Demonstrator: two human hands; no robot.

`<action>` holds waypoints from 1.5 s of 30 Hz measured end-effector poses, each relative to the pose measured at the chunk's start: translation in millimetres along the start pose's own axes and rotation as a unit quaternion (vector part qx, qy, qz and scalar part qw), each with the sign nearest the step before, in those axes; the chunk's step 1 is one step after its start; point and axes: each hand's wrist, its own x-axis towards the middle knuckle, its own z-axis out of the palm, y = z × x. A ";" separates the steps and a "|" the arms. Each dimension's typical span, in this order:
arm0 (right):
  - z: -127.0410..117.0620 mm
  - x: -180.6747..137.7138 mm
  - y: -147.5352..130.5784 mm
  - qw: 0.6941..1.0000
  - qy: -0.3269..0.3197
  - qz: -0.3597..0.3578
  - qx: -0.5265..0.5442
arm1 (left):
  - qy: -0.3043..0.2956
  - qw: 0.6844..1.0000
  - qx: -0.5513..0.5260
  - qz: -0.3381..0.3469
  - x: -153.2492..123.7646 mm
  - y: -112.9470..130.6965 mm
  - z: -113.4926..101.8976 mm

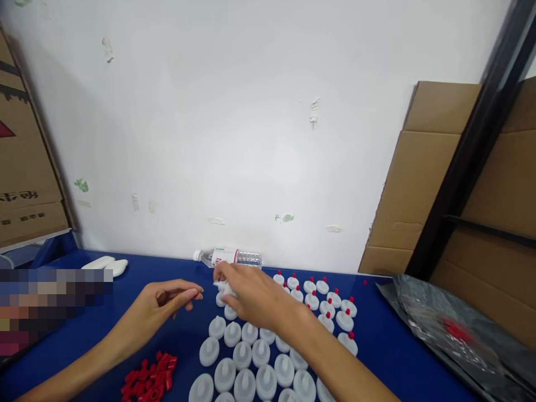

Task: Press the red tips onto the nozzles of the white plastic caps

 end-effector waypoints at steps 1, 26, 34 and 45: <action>1.9 0.3 -7.0 1.000 -0.009 -0.007 0.002 | 0.002 1.000 -0.022 -0.007 -0.1 1.6 0.3; 18.2 4.3 -24.9 0.997 -0.005 -0.069 -0.020 | -0.080 0.996 -0.035 0.022 -4.4 4.5 5.9; 27.3 2.6 -28.4 0.984 -0.020 -0.132 -0.121 | -0.101 0.994 -0.015 0.028 -9.0 8.1 3.7; 9.4 2.4 -37.8 0.989 -0.012 -0.060 -0.138 | -0.117 0.991 0.054 0.034 -0.2 11.0 -10.7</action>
